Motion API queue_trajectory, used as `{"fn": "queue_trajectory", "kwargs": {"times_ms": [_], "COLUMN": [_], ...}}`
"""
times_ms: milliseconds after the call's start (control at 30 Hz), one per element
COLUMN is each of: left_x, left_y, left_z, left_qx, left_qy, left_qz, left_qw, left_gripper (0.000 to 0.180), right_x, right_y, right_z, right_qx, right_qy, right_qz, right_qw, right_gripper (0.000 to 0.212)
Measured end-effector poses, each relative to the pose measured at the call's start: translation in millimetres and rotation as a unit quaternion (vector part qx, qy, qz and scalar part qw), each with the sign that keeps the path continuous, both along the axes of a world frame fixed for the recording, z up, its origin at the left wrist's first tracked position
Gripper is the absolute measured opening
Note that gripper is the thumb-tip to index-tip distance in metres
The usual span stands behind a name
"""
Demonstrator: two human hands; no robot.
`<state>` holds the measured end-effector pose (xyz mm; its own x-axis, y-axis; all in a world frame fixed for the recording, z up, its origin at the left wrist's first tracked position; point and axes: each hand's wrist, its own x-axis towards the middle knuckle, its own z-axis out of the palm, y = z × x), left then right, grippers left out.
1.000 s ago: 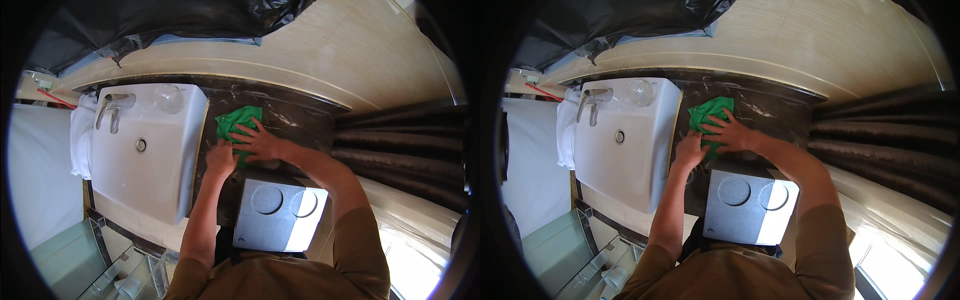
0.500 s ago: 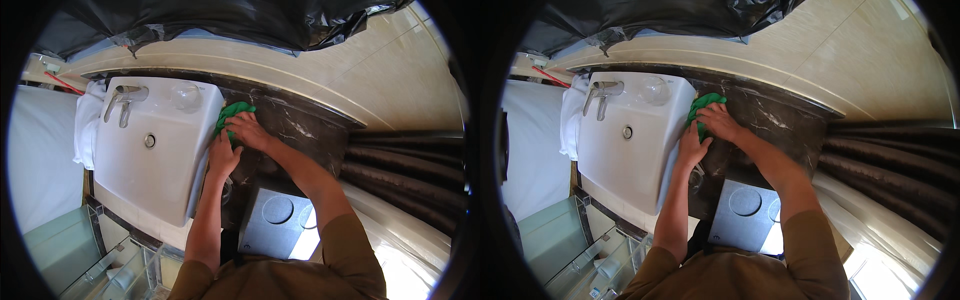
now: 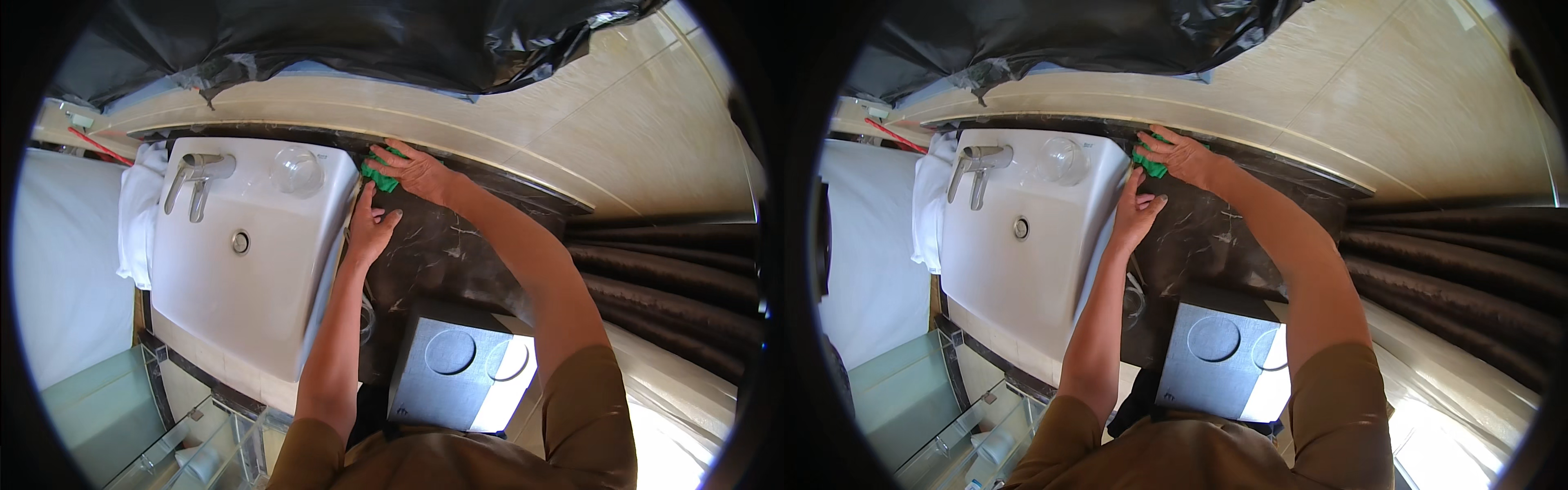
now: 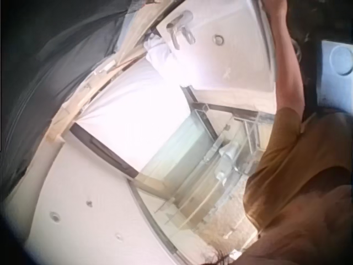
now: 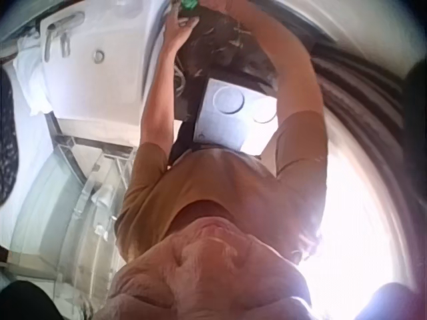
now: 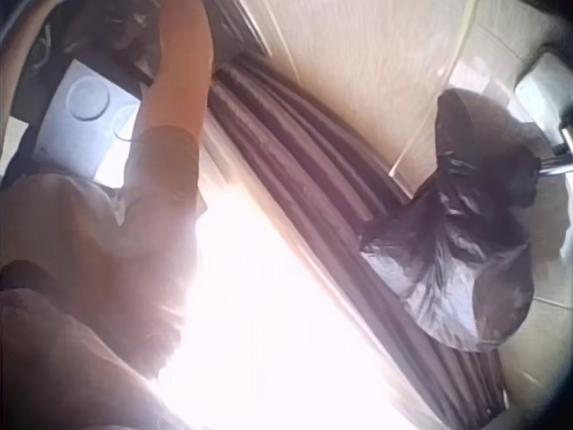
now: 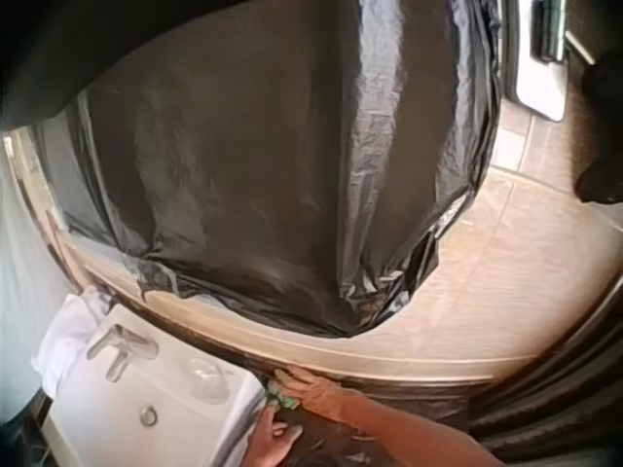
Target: The person wipes a gray rectangular box and the countertop with a green cloth. They open the box, remove a white paper insert, and wipe the inside and outside of the box and the countertop area.
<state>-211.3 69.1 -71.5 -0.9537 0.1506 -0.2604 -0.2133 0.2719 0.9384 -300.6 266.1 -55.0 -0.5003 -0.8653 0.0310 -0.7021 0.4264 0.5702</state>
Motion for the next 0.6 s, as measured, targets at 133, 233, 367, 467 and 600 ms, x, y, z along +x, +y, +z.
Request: {"fn": "queue_trajectory", "kwargs": {"times_ms": [133, 233, 367, 467, 600], "left_x": [-13, -23, -17, -6, 5], "left_y": [21, 36, 68, 92, 120], "left_z": [2, 5, 19, 13, 19], "left_qx": [0.072, 0.118, 0.171, 0.177, 0.162], "left_qy": [-0.040, -0.047, -0.087, -0.106, -0.141], "left_qz": [0.001, -0.033, -0.083, -0.118, -0.181], "left_qw": [0.997, 0.991, 0.978, 0.971, 0.960], "left_gripper": [0.085, 0.085, 0.084, 0.090, 0.098], "right_x": [16, 27, 53, 74, 98], "right_y": [10, 33, 74, 105, 143], "right_z": [11, 8, 23, 31, 12], "right_qx": [0.036, 0.016, 0.035, 0.001, -0.008], "right_qy": [-0.007, 0.035, -0.006, -0.088, -0.043], "right_qz": [-0.054, -0.056, -0.077, -0.097, -0.116], "right_qw": [0.998, 0.998, 0.996, 0.991, 0.992], "right_gripper": [0.053, 0.066, 0.074, 0.077, 0.071]}}
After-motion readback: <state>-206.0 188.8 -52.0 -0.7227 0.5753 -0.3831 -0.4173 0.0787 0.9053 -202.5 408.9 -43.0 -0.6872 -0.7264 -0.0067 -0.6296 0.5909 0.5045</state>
